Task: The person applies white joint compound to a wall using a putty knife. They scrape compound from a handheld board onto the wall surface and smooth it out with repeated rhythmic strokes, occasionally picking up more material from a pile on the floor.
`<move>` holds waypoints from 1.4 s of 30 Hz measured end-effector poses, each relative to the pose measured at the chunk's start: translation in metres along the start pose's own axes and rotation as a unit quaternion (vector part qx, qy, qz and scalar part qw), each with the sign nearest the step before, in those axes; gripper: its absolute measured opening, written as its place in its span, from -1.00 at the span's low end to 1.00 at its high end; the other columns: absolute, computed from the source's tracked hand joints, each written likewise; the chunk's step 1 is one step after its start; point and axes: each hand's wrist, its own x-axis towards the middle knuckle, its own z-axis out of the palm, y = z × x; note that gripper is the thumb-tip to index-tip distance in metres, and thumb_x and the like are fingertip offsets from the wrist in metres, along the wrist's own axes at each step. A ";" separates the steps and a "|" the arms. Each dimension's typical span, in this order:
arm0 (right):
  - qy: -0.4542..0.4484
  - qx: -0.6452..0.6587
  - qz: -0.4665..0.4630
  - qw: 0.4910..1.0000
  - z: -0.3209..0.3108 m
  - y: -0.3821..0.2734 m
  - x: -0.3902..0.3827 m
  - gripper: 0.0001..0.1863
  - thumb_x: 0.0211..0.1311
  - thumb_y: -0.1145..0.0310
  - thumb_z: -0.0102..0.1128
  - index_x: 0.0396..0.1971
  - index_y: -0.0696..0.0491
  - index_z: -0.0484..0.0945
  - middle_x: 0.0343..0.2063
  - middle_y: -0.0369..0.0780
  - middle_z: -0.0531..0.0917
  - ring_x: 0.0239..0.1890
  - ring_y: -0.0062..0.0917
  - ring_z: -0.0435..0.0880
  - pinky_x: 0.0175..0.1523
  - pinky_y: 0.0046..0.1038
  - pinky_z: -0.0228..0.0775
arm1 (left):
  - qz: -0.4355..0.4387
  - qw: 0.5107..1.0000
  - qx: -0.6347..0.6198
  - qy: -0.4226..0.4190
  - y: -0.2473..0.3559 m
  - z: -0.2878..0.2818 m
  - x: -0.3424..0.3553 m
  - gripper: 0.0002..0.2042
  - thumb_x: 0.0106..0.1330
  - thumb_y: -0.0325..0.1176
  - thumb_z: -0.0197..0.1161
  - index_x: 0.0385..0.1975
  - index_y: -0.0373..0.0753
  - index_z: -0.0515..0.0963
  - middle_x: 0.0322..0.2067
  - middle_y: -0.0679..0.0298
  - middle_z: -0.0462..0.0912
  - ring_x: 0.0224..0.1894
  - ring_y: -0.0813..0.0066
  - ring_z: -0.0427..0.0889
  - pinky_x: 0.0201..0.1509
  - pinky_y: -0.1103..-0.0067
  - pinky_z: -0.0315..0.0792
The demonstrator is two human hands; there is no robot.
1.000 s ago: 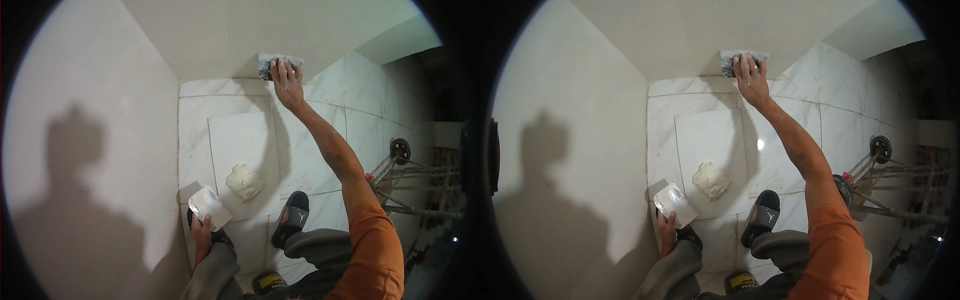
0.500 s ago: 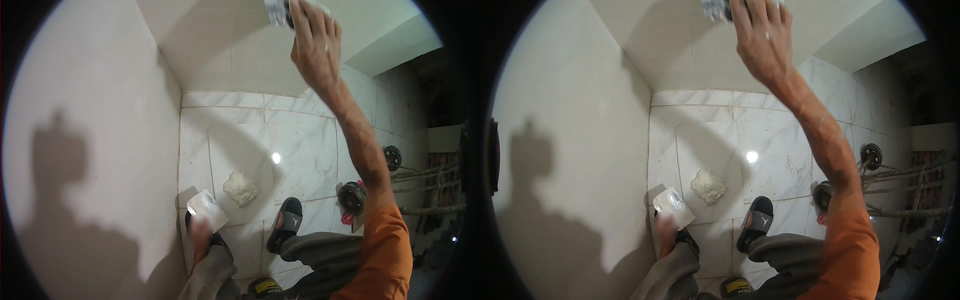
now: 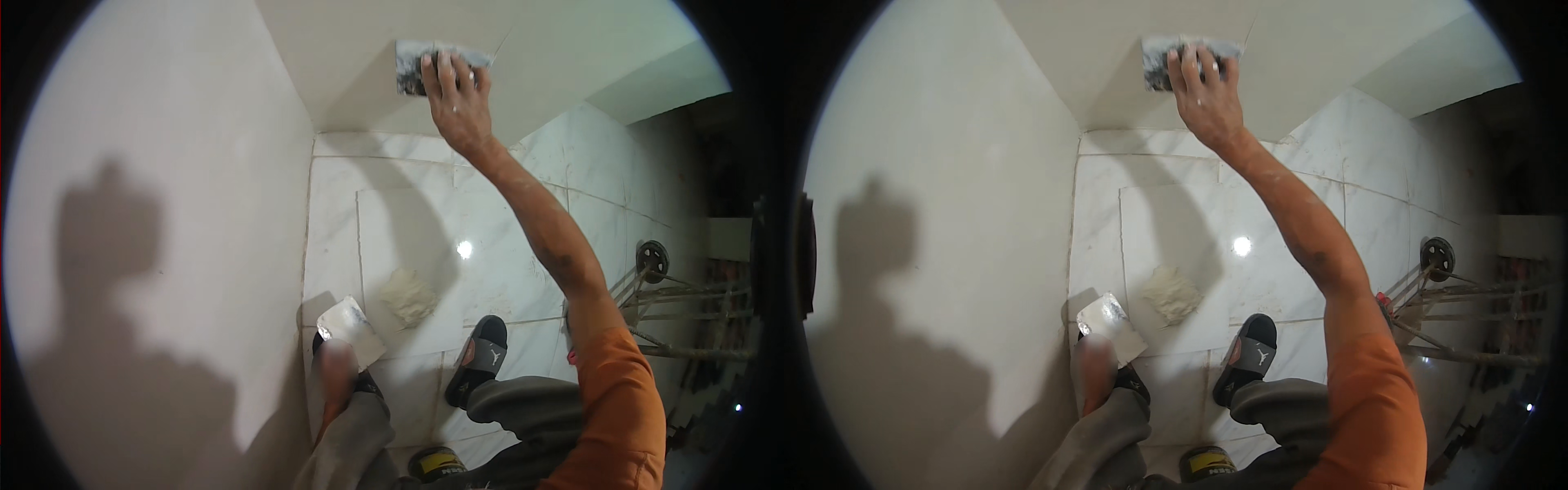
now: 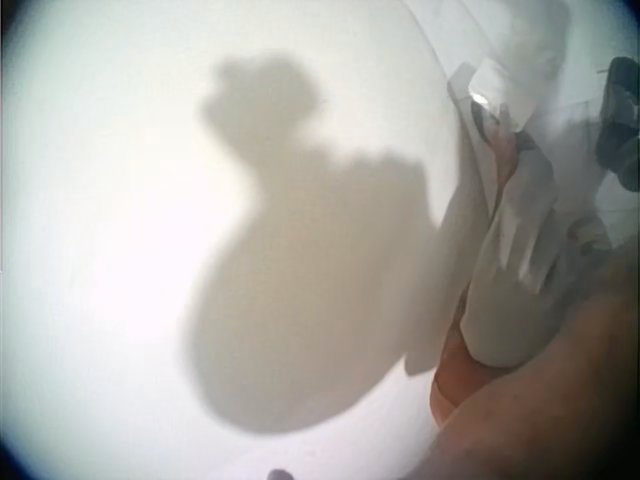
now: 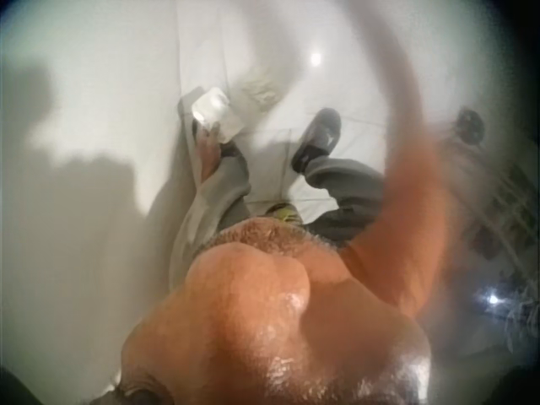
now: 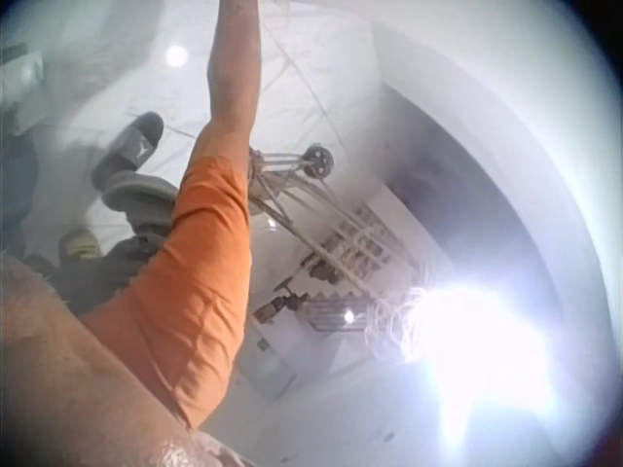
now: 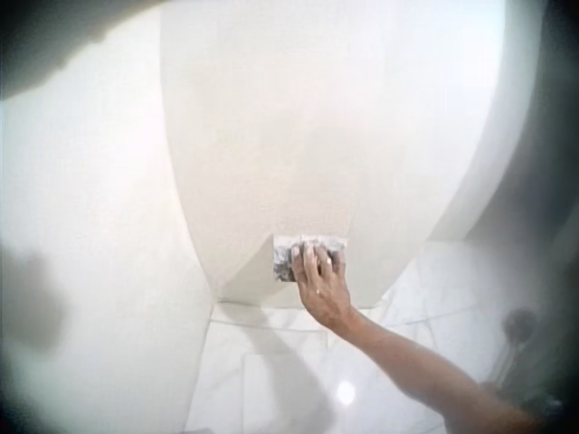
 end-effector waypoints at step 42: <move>-0.116 0.029 0.064 0.991 0.027 -0.003 -0.150 -0.45 0.17 0.44 0.09 0.22 0.14 0.40 0.11 0.01 0.44 0.17 -0.17 0.42 0.19 0.03 0.23 | -0.012 1.000 0.017 0.000 0.007 0.004 -0.003 -0.58 0.41 -0.42 0.12 0.21 -0.42 0.33 0.04 0.16 0.55 0.04 0.46 0.50 0.17 0.54 0.35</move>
